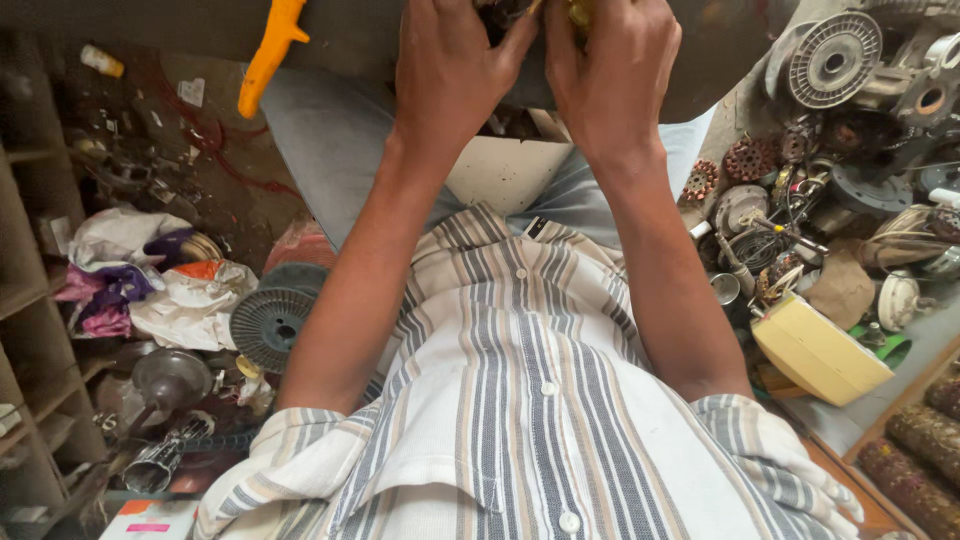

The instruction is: The person uses a screwdriver to scrape and clean the copper windings of a motor stator. They repeatedly scrape the surface of the windings and adjust the component's position on the workbench.

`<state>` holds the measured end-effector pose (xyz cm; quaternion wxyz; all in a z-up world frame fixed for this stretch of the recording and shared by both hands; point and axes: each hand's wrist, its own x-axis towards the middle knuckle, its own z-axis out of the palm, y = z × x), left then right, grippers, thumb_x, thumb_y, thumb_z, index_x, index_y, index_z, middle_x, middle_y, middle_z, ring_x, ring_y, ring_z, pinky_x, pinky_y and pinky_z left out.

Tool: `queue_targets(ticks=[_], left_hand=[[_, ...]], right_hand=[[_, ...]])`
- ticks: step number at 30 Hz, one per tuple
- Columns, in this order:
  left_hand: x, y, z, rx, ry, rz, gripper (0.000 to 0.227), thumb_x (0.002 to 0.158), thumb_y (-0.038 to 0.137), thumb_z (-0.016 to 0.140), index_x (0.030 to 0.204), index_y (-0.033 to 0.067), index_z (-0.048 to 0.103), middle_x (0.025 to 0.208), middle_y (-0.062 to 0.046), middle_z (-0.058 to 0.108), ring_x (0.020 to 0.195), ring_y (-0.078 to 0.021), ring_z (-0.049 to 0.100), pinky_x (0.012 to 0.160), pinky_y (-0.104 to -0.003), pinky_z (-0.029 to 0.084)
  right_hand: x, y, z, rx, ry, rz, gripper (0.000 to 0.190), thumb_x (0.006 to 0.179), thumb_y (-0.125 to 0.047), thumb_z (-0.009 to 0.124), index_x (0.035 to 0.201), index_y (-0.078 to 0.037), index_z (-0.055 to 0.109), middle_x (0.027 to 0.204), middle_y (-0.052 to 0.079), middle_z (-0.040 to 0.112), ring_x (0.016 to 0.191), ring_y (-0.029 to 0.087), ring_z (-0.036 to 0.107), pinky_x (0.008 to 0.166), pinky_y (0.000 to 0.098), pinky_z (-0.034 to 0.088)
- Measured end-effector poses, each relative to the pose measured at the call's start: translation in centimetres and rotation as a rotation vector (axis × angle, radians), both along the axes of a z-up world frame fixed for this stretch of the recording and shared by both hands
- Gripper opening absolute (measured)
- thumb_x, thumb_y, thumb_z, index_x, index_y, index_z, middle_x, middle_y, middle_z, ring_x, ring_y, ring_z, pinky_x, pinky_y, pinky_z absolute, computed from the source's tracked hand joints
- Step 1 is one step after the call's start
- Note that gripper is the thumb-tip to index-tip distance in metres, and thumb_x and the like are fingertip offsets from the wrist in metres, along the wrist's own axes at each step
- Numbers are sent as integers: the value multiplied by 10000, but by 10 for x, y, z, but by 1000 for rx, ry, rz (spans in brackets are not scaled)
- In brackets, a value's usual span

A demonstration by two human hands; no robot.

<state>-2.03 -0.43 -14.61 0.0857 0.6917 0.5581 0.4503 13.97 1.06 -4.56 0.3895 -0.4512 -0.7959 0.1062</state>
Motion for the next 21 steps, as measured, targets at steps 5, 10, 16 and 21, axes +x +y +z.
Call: queue_targets(ticks=[5, 10, 16, 21], left_hand=[[-1, 2, 4, 64, -17, -12, 879, 958, 244, 928, 1501, 79, 257, 1320, -234, 456, 1159, -451, 566, 992, -499, 529], [-1, 2, 13, -67, -64, -18, 800, 999, 252, 945, 1485, 127, 322, 1348, -237, 458, 1172, -462, 591, 926, -470, 551], [5, -10, 63, 108, -33, 41, 771, 968, 136, 842, 1488, 44, 281, 1430, -249, 340, 1323, -470, 433, 1073, -523, 454], [31, -59, 98, -12, -410, -34, 547, 1050, 57, 735, 1484, 118, 408, 1418, -163, 366, 1292, -289, 476, 1031, -366, 504]], right_hand=[[12, 1, 1, -116, -106, -41, 119, 1083, -26, 677, 1156, 1, 587, 1015, 216, 655, 880, 434, 631, 738, 489, 470], [30, -8, -1, -235, 290, -28, 94, 1201, -58, 592, 1162, 13, 543, 978, 151, 605, 829, 297, 559, 760, 401, 472], [24, -16, 1, -94, 248, -109, 117, 1215, -134, 548, 1148, -41, 527, 907, 85, 536, 776, 127, 509, 716, 307, 439], [23, -18, 4, -125, 347, -287, 100, 1176, -89, 581, 1107, -20, 562, 827, 24, 491, 677, 77, 449, 618, 266, 387]])
